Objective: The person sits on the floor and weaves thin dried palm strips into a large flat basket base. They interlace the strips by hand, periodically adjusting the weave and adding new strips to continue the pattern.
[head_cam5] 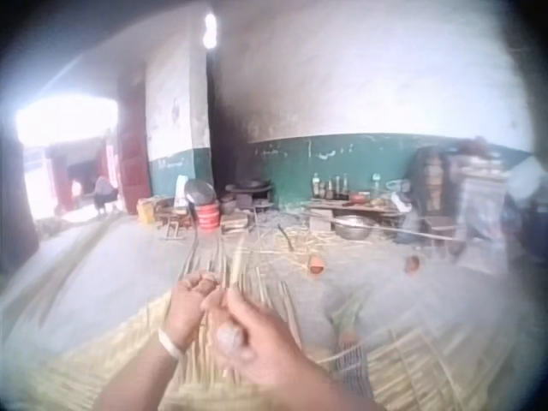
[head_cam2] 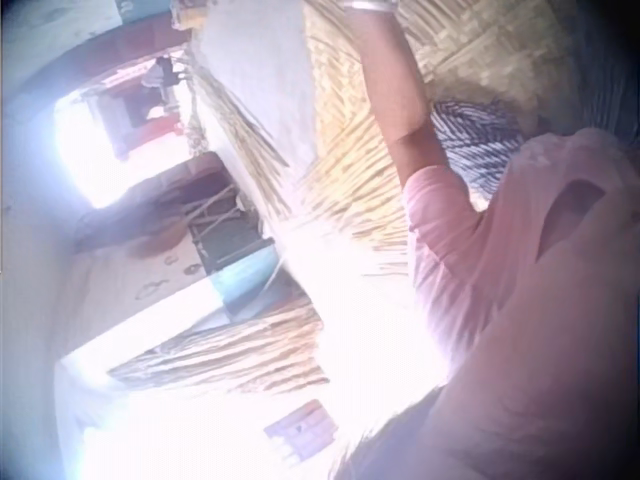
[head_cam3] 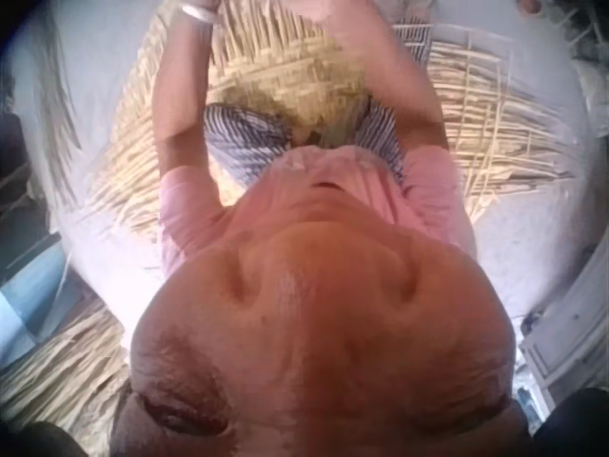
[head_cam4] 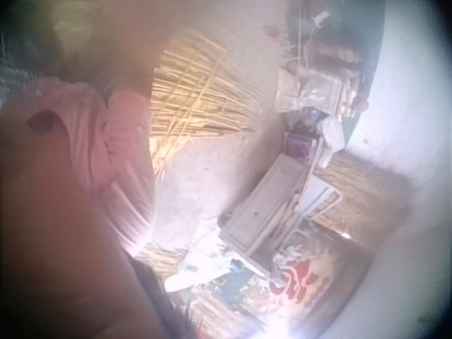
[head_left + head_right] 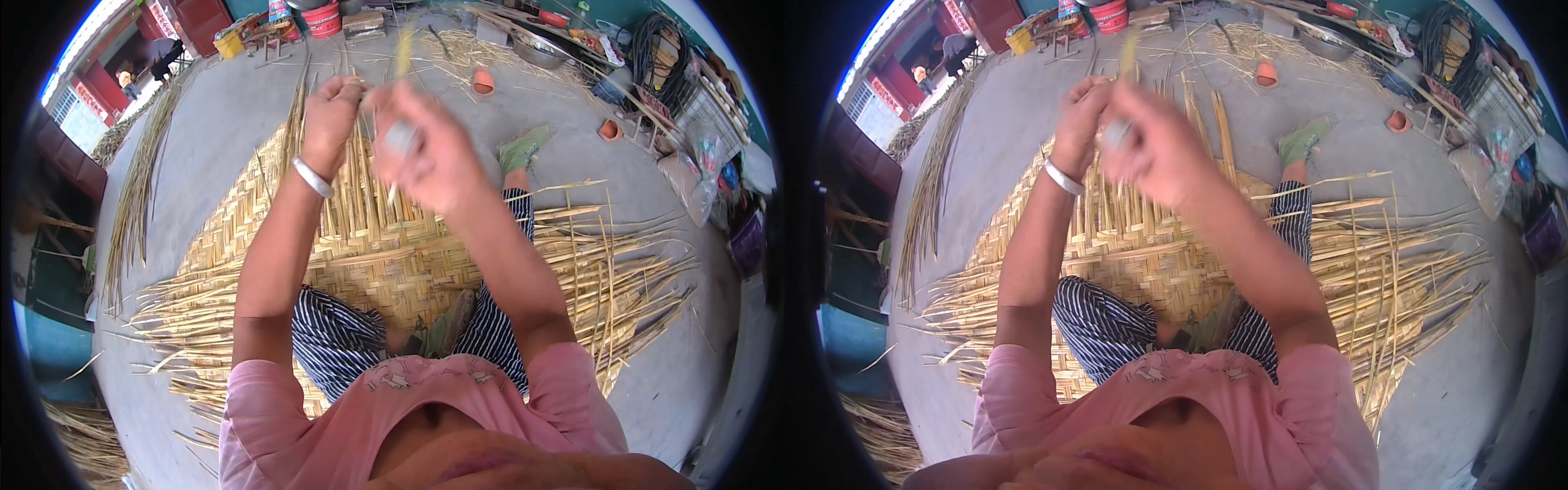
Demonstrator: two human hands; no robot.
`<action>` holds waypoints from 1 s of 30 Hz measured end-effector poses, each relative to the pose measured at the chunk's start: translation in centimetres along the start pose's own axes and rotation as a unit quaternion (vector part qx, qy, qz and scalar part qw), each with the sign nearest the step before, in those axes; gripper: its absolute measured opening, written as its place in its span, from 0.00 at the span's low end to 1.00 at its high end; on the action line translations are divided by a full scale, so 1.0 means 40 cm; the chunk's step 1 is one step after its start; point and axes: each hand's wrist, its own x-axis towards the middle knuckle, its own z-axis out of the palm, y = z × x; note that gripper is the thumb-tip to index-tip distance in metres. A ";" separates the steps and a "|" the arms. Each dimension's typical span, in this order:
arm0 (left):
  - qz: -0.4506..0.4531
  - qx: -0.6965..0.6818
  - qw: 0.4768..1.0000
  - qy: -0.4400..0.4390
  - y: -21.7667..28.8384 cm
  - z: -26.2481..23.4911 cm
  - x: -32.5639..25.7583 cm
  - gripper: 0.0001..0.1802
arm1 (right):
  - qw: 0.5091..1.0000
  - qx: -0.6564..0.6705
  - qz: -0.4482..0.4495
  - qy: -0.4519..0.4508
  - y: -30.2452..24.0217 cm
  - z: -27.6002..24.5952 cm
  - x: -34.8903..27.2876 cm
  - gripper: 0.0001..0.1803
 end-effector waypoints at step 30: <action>0.106 0.643 0.739 -0.168 -0.277 -0.112 -0.652 0.07 | 0.518 -0.847 0.025 0.120 0.303 -0.301 -0.577 0.20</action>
